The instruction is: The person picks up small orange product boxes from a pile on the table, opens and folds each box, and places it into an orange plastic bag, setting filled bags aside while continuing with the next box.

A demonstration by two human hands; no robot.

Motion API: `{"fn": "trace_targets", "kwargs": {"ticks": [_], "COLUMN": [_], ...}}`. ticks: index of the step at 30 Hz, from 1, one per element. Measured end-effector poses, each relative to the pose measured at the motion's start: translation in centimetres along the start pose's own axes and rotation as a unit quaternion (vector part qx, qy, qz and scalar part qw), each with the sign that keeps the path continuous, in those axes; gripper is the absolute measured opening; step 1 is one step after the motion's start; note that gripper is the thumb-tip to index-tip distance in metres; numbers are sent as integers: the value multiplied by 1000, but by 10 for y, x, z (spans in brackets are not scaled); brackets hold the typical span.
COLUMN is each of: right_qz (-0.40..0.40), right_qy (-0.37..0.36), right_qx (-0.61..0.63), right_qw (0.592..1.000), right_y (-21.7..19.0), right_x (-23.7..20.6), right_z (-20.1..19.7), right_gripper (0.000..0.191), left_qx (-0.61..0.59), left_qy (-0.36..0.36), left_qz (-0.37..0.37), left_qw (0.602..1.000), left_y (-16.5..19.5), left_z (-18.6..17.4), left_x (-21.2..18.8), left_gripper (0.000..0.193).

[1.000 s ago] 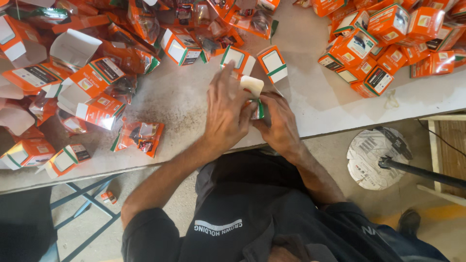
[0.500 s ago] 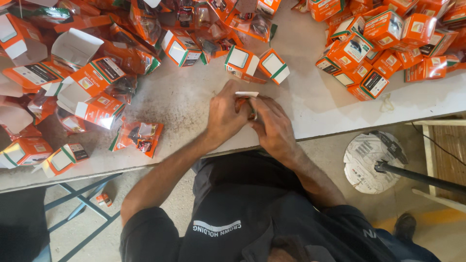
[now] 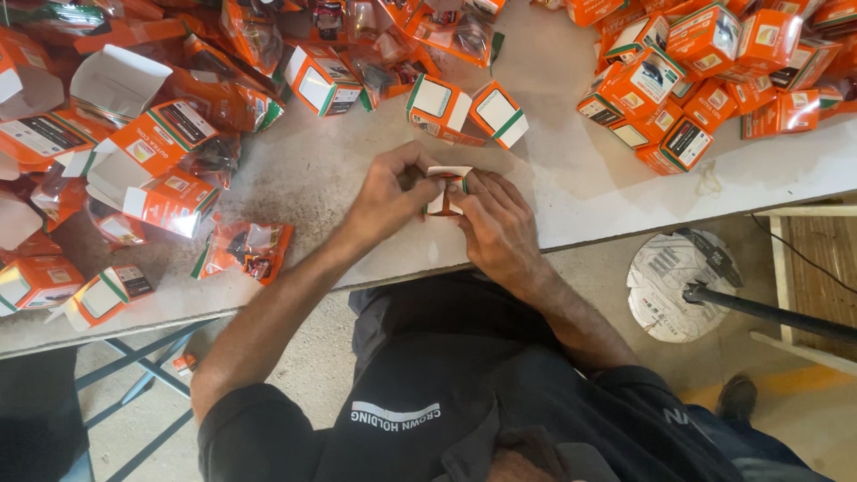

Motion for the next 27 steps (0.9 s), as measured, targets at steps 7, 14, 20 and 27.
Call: {"fn": "trace_targets", "kwargs": {"ticks": [7,14,20,27], "right_qz": [-6,19,10,3], "right_qy": [46,36,38,21], "right_qx": [40,56,68,103], "right_qw": [998,998,997,994], "right_y": [3,16,15,6], "right_x": [-9,-14,-13,-9], "right_z": [-5,3,1,-1], "right_gripper": [39,47,46,70], "left_qx": [388,417,385,526], "left_qy": [19,-2,-16,-77], "left_qz": [327,321,321,322], "left_qw": [861,850,865,783], "left_y": [83,84,78,80], "left_z": [34,38,34,57], "left_x": [-50,-55,-53,-66], "left_gripper": [36,33,24,24]}}
Point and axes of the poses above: each hand's wrist, its own x-axis towards the middle knuckle, its own z-axis out of the palm, y = z × x, the point moved 10 cm from there along x, towards the middle knuckle, and after that the axes turned 11 degrees about -y, right-handed, at the moved point
